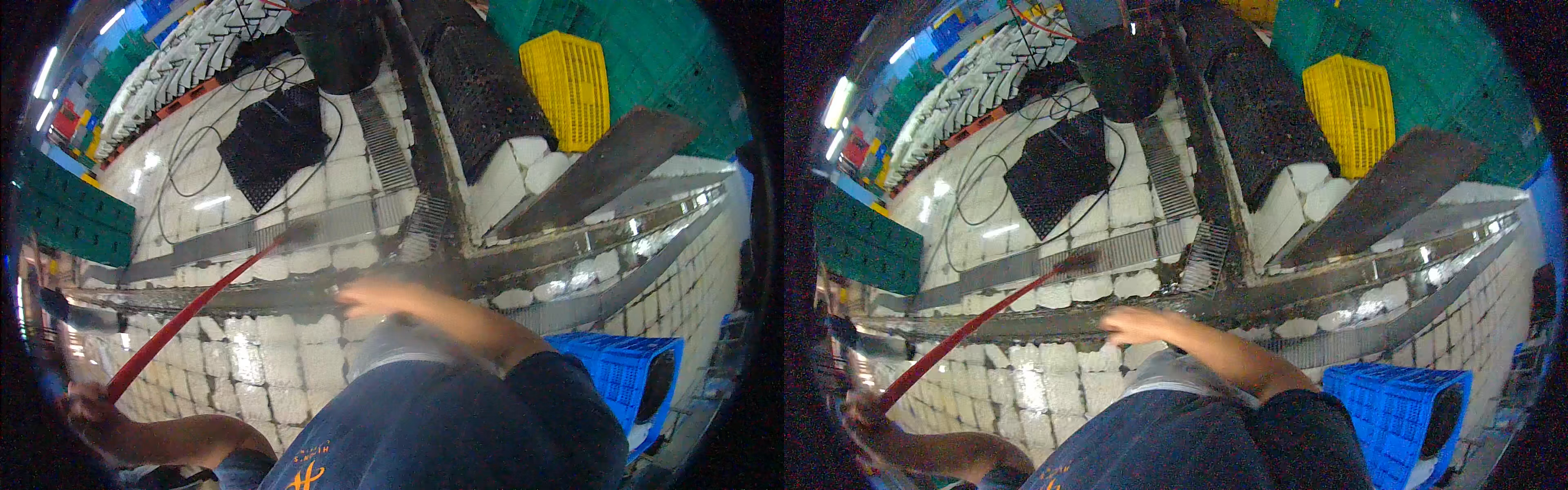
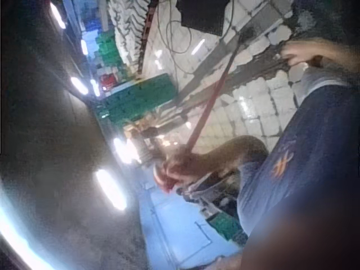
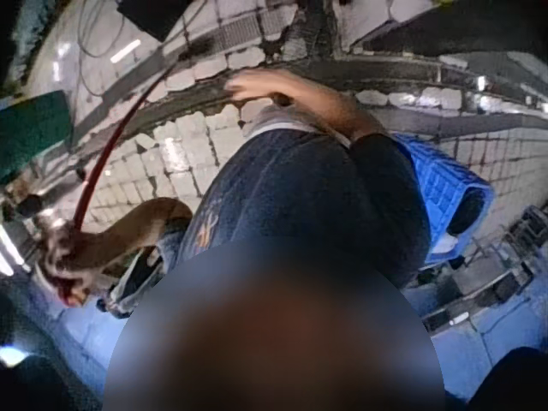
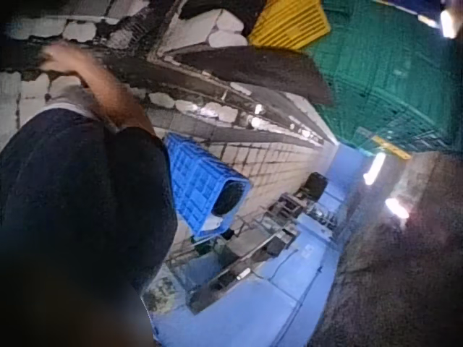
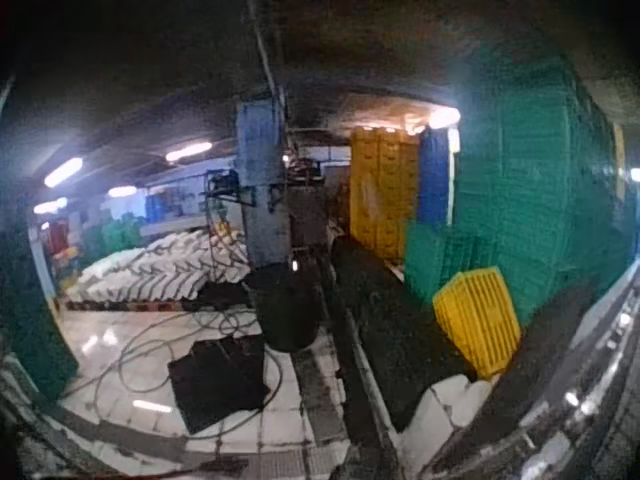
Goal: The person sweeps a tiled floor with a red-handled broom, moving debris toward a drain. They briefly lift a dark mat to sweep underneath, then continue sweeping along the floor and near stacked crates.
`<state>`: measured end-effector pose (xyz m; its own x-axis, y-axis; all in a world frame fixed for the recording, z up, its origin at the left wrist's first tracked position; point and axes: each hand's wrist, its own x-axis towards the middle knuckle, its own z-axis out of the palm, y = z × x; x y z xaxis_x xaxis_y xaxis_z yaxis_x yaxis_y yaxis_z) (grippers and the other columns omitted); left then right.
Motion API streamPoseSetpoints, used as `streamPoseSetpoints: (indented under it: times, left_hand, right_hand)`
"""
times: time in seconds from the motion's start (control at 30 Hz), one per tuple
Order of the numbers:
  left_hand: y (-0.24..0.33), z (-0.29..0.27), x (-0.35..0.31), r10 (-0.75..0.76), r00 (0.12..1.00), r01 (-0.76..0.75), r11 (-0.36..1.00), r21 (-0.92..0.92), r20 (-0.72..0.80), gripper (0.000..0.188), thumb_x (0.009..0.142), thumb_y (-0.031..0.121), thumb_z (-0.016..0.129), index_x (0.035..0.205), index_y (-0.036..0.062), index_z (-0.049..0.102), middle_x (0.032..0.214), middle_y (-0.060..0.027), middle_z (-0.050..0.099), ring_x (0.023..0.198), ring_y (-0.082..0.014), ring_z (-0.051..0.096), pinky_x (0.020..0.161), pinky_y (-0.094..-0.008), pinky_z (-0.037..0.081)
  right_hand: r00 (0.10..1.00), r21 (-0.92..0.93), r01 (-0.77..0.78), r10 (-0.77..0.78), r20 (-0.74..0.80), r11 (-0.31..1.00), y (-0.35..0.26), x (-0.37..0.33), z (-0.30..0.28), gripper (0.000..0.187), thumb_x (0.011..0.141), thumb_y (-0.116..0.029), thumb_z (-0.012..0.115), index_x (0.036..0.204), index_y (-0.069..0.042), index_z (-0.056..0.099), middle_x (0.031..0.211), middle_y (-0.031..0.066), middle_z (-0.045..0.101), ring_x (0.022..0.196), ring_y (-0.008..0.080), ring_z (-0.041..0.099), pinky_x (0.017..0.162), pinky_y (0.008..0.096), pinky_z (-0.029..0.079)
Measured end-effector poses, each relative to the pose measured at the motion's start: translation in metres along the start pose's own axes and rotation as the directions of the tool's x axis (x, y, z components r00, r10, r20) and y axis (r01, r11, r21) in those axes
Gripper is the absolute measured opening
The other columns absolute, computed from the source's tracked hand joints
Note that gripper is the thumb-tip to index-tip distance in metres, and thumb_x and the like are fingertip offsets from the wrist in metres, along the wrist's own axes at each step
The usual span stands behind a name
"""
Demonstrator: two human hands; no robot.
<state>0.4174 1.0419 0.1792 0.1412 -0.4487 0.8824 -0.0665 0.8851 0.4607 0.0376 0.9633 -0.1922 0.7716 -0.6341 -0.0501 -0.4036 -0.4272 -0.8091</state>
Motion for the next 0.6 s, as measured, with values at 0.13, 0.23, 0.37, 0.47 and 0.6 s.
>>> streamPoseSetpoints:
  times: [0.13, 0.23, 0.37, 0.47, 0.6]
  left_hand:
    - [-0.034, -0.099, -0.027, -0.126, 0.898, 0.181, 0.979, 0.092, -0.422, 0.03, 0.098, 0.019, 0.049, 0.113, -0.0073, 0.053, 0.093, -0.009, 0.035, 0.089, -0.0237, 0.039, 0.082, -0.039, 0.033]
    - [-0.034, -0.139, -0.04, 0.165, 0.792, 0.184, 0.854, 0.487, -0.588, 0.026, 0.104, 0.024, 0.051, 0.103, -0.0003, 0.061, 0.077, -0.0007, 0.026, 0.075, -0.0175, 0.032, 0.07, -0.032, 0.029]
    - [-0.049, -0.135, -0.044, -0.049, 0.863, 0.284, 0.87, 0.403, -0.503, 0.015, 0.104, 0.013, 0.05, 0.099, 0.0003, 0.057, 0.075, -0.0034, 0.035, 0.072, -0.0165, 0.04, 0.067, -0.0307, 0.034]
    - [-0.071, -0.115, -0.05, -0.063, 0.862, 0.28, 0.886, 0.37, -0.503, 0.007, 0.1, 0.007, 0.057, 0.098, 0.0022, 0.052, 0.065, -0.0016, 0.037, 0.06, -0.0142, 0.039, 0.059, -0.0297, 0.036]
    - [-0.071, -0.097, -0.061, 0.057, 0.793, 0.236, 0.889, 0.393, -0.607, 0.008, 0.098, 0.006, 0.059, 0.104, 0.0024, 0.055, 0.067, -0.0034, 0.039, 0.06, -0.0153, 0.042, 0.056, -0.0287, 0.035]
  right_hand:
    - [0.811, -0.07, -0.584, 0.579, -0.079, 0.808, 0.091, -0.155, 0.009, 0.038, 0.086, -0.035, 0.068, 0.109, -0.004, 0.068, 0.106, 0.0199, 0.07, 0.099, 0.0367, 0.066, 0.087, 0.0471, 0.051]
    - [0.392, 0.157, -0.842, 0.786, -0.478, 0.516, 0.135, -0.298, 0.001, 0.037, 0.087, -0.039, 0.072, 0.102, -0.005, 0.07, 0.097, 0.0157, 0.072, 0.087, 0.0315, 0.069, 0.081, 0.0432, 0.054]
    - [-0.081, 0.514, -0.784, 0.763, -0.641, 0.348, 0.197, -0.428, -0.026, 0.023, 0.089, -0.021, 0.072, 0.099, -0.001, 0.069, 0.083, 0.0103, 0.069, 0.067, 0.0207, 0.066, 0.059, 0.0364, 0.052]
    - [-0.118, 0.466, -0.837, 0.738, -0.665, 0.286, 0.226, -0.45, -0.043, 0.026, 0.09, -0.023, 0.071, 0.104, 0.0, 0.069, 0.086, 0.0118, 0.07, 0.065, 0.0226, 0.066, 0.056, 0.036, 0.052]
    - [0.052, 0.579, -0.719, 0.86, -0.508, 0.386, 0.226, -0.387, -0.061, 0.032, 0.09, -0.027, 0.071, 0.109, -0.001, 0.069, 0.089, 0.012, 0.071, 0.072, 0.0223, 0.067, 0.062, 0.0353, 0.054]
